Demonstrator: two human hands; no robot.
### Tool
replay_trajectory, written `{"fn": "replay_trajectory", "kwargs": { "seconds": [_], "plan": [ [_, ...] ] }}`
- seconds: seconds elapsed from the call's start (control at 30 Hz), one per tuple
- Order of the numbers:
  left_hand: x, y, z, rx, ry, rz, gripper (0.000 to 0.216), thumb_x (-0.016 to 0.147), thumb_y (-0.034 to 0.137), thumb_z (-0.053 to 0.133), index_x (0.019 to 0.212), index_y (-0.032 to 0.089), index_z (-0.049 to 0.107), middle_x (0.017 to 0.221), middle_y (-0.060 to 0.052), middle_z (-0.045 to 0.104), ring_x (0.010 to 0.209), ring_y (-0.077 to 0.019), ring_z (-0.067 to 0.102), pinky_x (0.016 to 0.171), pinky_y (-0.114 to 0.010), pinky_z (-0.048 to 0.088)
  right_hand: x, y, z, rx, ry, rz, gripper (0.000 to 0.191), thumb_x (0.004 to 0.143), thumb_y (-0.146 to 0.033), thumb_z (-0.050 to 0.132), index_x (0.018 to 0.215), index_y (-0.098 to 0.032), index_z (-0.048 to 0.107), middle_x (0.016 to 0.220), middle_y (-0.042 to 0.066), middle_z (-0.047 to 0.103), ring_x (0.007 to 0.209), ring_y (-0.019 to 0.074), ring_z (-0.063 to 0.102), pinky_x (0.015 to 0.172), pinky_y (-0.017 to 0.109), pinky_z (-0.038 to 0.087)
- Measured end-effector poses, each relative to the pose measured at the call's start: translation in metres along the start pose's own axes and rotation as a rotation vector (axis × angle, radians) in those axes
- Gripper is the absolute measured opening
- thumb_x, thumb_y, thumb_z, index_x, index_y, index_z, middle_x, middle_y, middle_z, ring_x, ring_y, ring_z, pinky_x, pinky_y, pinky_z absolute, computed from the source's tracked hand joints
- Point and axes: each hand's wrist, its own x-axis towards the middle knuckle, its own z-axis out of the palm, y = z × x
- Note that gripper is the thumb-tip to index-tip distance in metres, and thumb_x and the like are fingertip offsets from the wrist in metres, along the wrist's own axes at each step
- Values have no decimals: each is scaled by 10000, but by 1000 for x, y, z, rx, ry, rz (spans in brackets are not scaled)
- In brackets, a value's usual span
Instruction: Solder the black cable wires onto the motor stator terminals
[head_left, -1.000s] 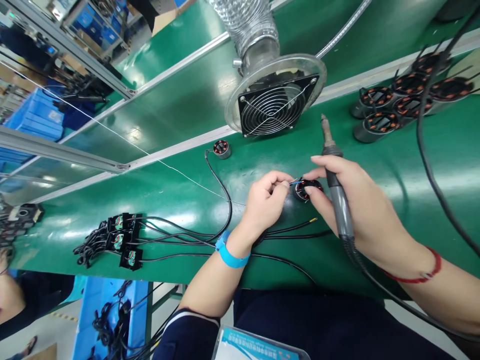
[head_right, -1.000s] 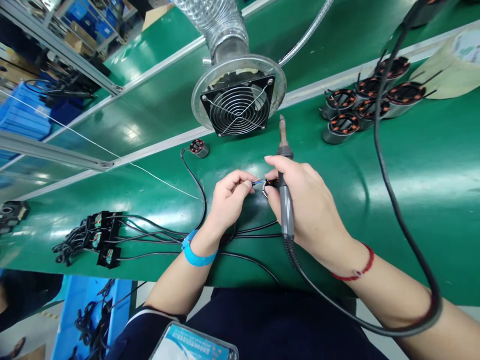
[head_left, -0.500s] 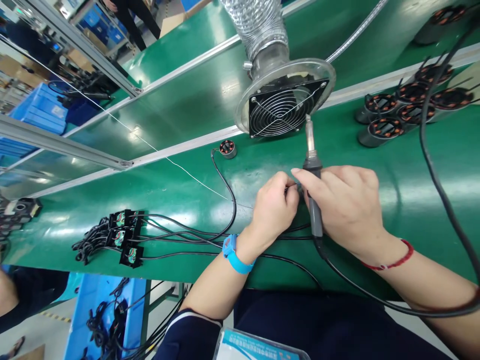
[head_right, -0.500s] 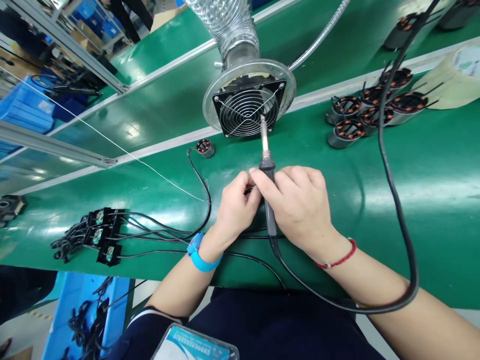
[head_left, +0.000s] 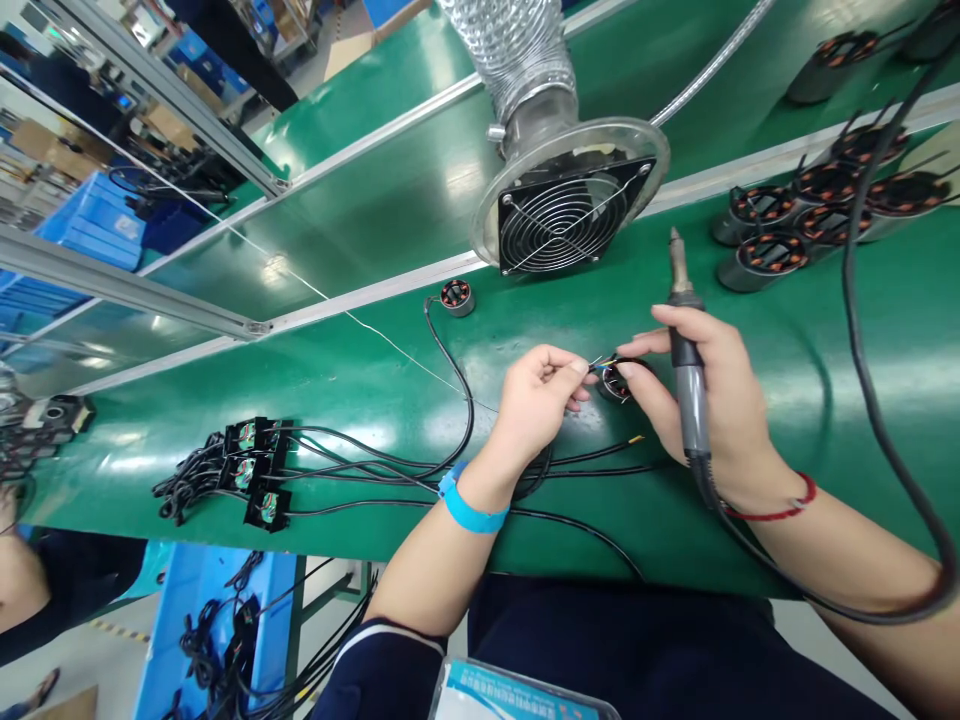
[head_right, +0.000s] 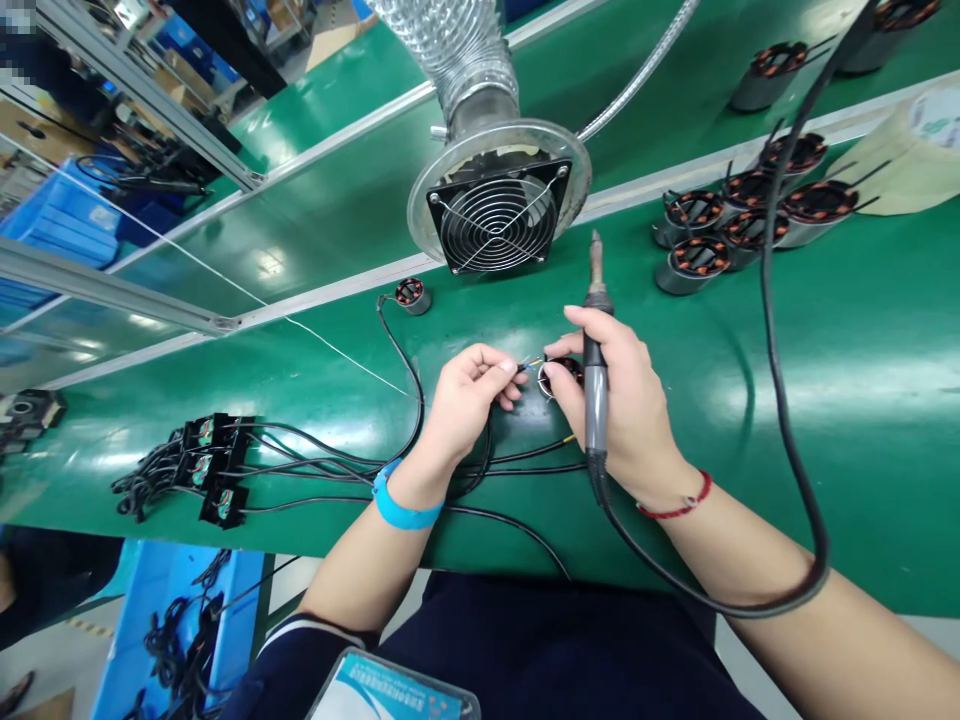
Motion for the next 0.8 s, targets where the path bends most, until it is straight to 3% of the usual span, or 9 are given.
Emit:
{"fn": "replay_trajectory", "kwargs": {
  "seconds": [0.23, 0.5, 0.63, 0.8],
  "plan": [
    [6, -5, -3, 103, -57, 116, 101, 818, 143, 679, 735, 140, 620, 644, 15, 652, 572, -69, 588, 537, -173, 426, 4, 0, 1, 24, -4, 78, 416, 922, -298, 666, 1318, -286, 538, 883, -11, 728, 925, 239, 706, 835, 431, 549],
    [11, -10, -6, 215, -88, 258, 118, 793, 238, 714, 738, 151, 658, 615, 39, 611, 565, -66, 486, 568, -210, 410, 10, 2, -6, 109, -83, 160, 439, 912, -299, 677, 1319, -284, 512, 890, 5, 712, 850, 229, 728, 732, 398, 595],
    [10, -5, -5, 197, -125, 207, 134, 801, 222, 706, 732, 154, 615, 609, 45, 594, 541, -61, 464, 555, -205, 393, 11, 3, -5, 144, -107, 144, 409, 905, -298, 680, 1283, -288, 525, 871, -1, 703, 824, 224, 724, 719, 397, 595],
    [7, 5, -5, 210, -199, 7, 146, 837, 185, 636, 706, 156, 577, 580, 47, 585, 487, -44, 406, 520, -195, 342, 10, 1, -2, 186, -102, 91, 381, 899, -255, 665, 1260, -269, 543, 851, -16, 689, 811, 191, 713, 737, 357, 597]
  ]
}}
